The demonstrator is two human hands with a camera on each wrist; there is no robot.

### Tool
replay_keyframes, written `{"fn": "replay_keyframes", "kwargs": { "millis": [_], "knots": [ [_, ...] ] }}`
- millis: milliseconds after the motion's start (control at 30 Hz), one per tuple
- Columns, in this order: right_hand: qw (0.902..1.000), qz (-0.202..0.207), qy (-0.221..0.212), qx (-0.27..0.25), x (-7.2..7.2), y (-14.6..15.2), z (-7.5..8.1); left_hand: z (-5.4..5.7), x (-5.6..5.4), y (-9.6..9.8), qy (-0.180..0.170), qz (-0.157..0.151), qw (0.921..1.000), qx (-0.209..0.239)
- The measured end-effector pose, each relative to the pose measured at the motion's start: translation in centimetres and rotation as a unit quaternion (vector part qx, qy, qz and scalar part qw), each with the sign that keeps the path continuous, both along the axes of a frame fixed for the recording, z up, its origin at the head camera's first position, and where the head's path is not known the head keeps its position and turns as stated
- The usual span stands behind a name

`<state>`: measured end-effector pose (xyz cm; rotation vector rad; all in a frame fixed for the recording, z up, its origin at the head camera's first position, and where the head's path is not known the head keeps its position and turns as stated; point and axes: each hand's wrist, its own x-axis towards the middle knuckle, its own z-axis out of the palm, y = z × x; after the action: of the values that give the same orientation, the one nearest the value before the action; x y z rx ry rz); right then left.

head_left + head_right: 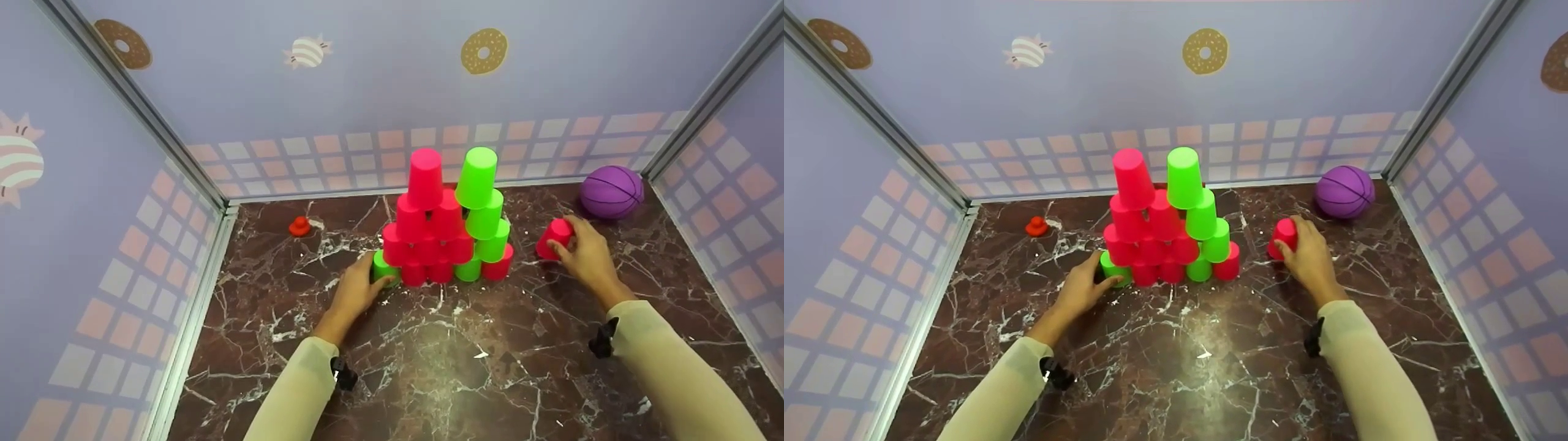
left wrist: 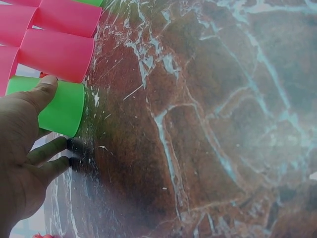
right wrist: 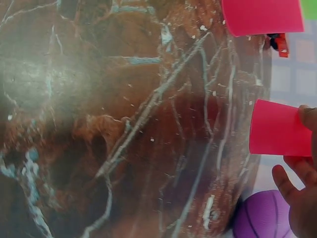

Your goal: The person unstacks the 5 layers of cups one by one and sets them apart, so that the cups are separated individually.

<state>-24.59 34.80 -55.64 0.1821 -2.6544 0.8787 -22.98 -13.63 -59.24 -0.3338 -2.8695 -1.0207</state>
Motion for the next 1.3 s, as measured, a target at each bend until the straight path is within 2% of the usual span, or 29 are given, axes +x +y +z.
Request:
{"fn": "replay_keyframes", "kwargs": {
  "millis": [300,433,600,700,800,1000,1167,1300],
  "knots": [
    [0.9974,0.012,-0.071,-0.001,0.1,0.2,-1.2,0.1,0.1,0.0,0.001,-0.001,1.0,0.004],
    [0.996,0.012,-0.088,-0.007,0.2,0.2,-1.5,0.0,0.4,-0.1,0.003,-0.003,1.0,0.006],
    [0.9941,0.016,-0.107,-0.007,0.1,0.3,-1.5,0.0,0.5,-0.1,-0.003,-0.002,0.9999,0.011],
    [0.9937,0.016,-0.11,0.006,-0.1,0.1,-0.7,0.1,0.4,0.0,-0.004,-0.002,0.9999,0.01],
    [0.9951,0.016,-0.096,0.015,-0.5,-0.7,1.5,0.0,0.3,0.1,-0.004,-0.003,1.0,0.008],
    [0.9984,0.056,-0.002,-0.011,-2.1,-4.2,8.3,0.1,0.0,0.0,-0.006,-0.002,1.0,0.006],
    [0.989,0.116,0.083,-0.04,-2.5,-7.3,13.2,0.2,0.1,0.0,0.0,-0.007,0.9999,0.011],
    [0.9791,0.161,0.115,-0.046,-2.3,-9.5,15.9,0.0,0.2,0.0,-0.005,-0.009,0.9999,0.012]
  ]
}}
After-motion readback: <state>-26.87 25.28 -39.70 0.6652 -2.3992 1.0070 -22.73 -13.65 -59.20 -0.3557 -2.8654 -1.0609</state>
